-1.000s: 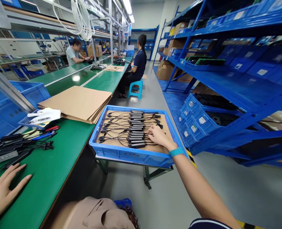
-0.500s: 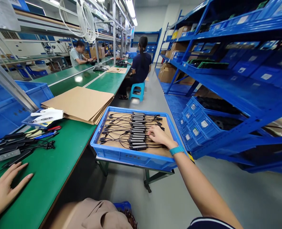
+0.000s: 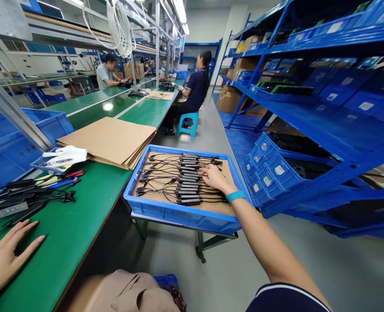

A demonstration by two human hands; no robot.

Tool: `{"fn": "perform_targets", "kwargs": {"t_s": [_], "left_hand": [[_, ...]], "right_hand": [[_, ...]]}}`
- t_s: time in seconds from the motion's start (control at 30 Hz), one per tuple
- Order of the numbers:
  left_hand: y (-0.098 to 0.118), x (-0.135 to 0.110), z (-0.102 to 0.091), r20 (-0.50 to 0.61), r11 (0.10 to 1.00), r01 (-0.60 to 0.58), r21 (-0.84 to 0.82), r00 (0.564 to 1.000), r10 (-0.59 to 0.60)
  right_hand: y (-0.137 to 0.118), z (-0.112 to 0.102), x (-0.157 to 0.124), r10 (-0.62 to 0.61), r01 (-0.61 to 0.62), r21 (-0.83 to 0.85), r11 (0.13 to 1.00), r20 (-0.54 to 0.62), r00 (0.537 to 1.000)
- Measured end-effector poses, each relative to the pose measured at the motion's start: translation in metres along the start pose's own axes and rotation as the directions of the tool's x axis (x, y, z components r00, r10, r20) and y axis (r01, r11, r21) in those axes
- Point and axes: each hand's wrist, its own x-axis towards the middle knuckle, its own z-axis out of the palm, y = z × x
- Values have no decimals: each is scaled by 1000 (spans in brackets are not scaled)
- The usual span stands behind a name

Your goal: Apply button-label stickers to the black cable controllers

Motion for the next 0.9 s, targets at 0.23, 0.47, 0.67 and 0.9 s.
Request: {"fn": "perform_targets", "kwargs": {"t_s": [0.23, 0.47, 0.67, 0.9], "left_hand": [[-1, 0, 1, 4, 1000, 8, -1, 1000, -8], [0, 0, 1, 6, 1000, -4, 9, 1000, 4], [0, 0, 0, -8, 1000, -6, -19, 1000, 6], [-1, -2, 0, 5, 1000, 5, -22, 1000, -5]], "right_hand": [[7, 2, 10, -64, 64, -29, 998, 16, 998], [13, -3, 22, 33, -32, -15, 999, 45, 998], [9, -2, 42, 123, -122, -17, 992, 57, 991], [11, -1, 48, 103, -99, -69, 993, 53, 993]]}}
